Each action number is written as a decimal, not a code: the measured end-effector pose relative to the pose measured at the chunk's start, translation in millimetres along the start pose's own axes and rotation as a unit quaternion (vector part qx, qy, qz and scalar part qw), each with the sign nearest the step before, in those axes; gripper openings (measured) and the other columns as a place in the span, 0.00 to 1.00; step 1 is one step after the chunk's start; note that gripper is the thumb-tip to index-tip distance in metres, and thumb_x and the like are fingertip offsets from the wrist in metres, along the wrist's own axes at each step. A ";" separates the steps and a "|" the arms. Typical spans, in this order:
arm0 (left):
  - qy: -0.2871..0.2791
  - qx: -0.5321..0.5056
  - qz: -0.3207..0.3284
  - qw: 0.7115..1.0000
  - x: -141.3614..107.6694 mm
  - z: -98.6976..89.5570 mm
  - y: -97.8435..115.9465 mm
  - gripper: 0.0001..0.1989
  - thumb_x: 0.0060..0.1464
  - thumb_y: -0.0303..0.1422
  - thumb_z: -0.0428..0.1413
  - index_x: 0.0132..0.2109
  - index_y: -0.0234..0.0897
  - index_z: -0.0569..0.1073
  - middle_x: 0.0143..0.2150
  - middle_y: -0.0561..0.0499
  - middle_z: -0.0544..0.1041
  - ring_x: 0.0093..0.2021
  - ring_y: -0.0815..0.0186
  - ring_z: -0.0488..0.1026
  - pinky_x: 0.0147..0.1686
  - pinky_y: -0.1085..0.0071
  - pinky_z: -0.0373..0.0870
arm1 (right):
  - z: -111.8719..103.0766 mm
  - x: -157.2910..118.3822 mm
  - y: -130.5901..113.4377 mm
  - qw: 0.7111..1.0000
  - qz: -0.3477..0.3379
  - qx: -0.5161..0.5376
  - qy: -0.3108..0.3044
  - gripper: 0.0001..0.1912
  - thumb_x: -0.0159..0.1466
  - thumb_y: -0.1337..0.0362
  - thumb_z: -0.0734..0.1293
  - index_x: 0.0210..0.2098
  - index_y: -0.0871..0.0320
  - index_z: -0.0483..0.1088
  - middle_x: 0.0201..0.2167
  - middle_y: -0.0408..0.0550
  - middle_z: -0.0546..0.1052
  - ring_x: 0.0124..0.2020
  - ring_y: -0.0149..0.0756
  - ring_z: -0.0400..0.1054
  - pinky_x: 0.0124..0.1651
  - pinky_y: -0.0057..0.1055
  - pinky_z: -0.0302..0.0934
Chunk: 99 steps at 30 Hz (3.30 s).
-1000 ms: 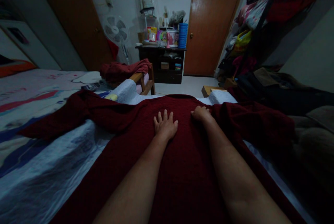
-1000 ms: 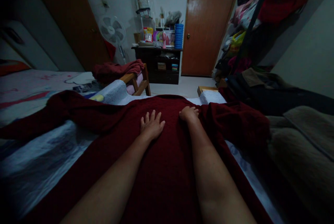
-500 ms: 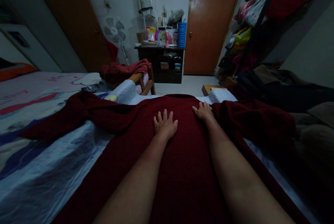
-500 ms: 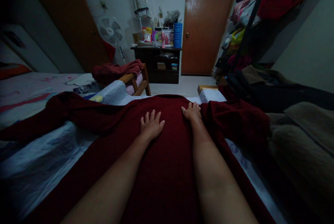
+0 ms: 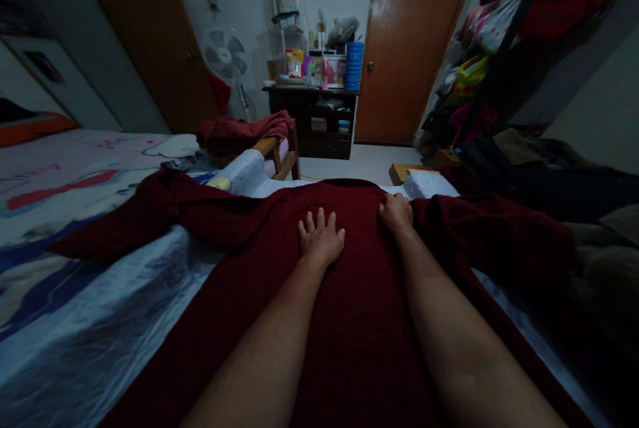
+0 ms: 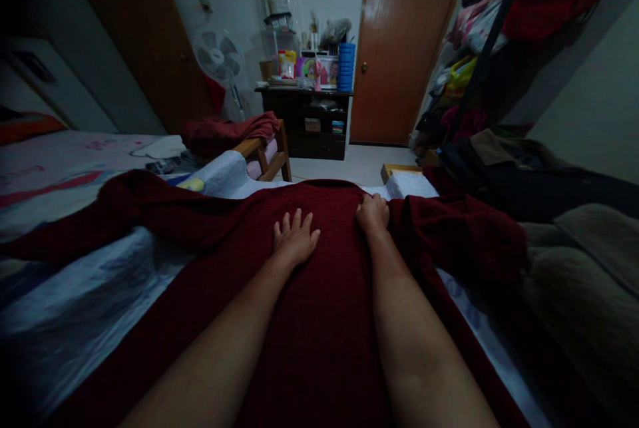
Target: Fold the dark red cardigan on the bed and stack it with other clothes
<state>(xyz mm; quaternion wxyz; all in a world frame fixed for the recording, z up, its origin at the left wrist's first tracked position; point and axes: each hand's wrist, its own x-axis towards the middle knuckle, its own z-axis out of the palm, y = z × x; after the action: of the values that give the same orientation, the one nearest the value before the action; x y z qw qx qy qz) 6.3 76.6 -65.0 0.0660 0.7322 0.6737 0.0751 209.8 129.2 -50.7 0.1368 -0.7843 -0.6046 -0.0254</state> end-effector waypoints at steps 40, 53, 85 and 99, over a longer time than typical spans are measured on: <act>0.043 0.000 -0.025 0.999 34.6 3.5 -7.4 0.37 0.61 0.49 0.39 0.69 0.29 0.51 0.72 0.39 0.49 0.71 0.55 0.45 0.67 0.57 0.45 | 1.6 -96.0 -51.6 0.986 -0.132 0.039 -0.099 0.29 0.69 0.56 0.52 0.67 0.60 0.52 0.71 0.51 0.47 0.70 0.43 0.41 0.68 0.45 0.36; 0.043 0.029 -0.002 0.999 80.9 -2.2 -48.2 0.37 0.60 0.54 0.36 0.68 0.35 0.55 0.71 0.42 0.53 0.70 0.50 0.48 0.65 0.53 0.49 | -2.5 -95.1 -51.8 0.984 -0.125 0.049 -0.120 0.29 0.69 0.55 0.52 0.68 0.57 0.51 0.71 0.49 0.45 0.70 0.42 0.39 0.68 0.43 0.34; -0.004 0.094 0.093 0.991 -16.1 -20.3 -113.4 0.32 0.64 0.50 0.38 0.69 0.40 0.54 0.71 0.44 0.51 0.71 0.59 0.46 0.66 0.61 0.46 | 1.7 -95.6 -48.3 0.990 -0.077 0.046 -0.108 0.31 0.68 0.48 0.53 0.67 0.50 0.52 0.71 0.54 0.47 0.71 0.45 0.39 0.67 0.46 0.35; -0.045 0.059 0.116 0.990 -130.4 -42.2 -84.5 0.28 0.64 0.43 0.42 0.68 0.42 0.55 0.72 0.44 0.50 0.70 0.57 0.48 0.65 0.57 0.50 | -30.9 -145.7 -71.8 0.984 -0.064 0.051 -0.160 0.33 0.67 0.53 0.55 0.68 0.61 0.50 0.70 0.58 0.49 0.70 0.49 0.41 0.66 0.50 0.40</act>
<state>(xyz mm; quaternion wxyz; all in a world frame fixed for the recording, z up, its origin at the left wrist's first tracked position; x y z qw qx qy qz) -95.2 -46.6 -43.1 0.0442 0.8109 0.5835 0.0092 106.1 1.1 -37.7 0.0758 -0.7300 -0.6681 0.1225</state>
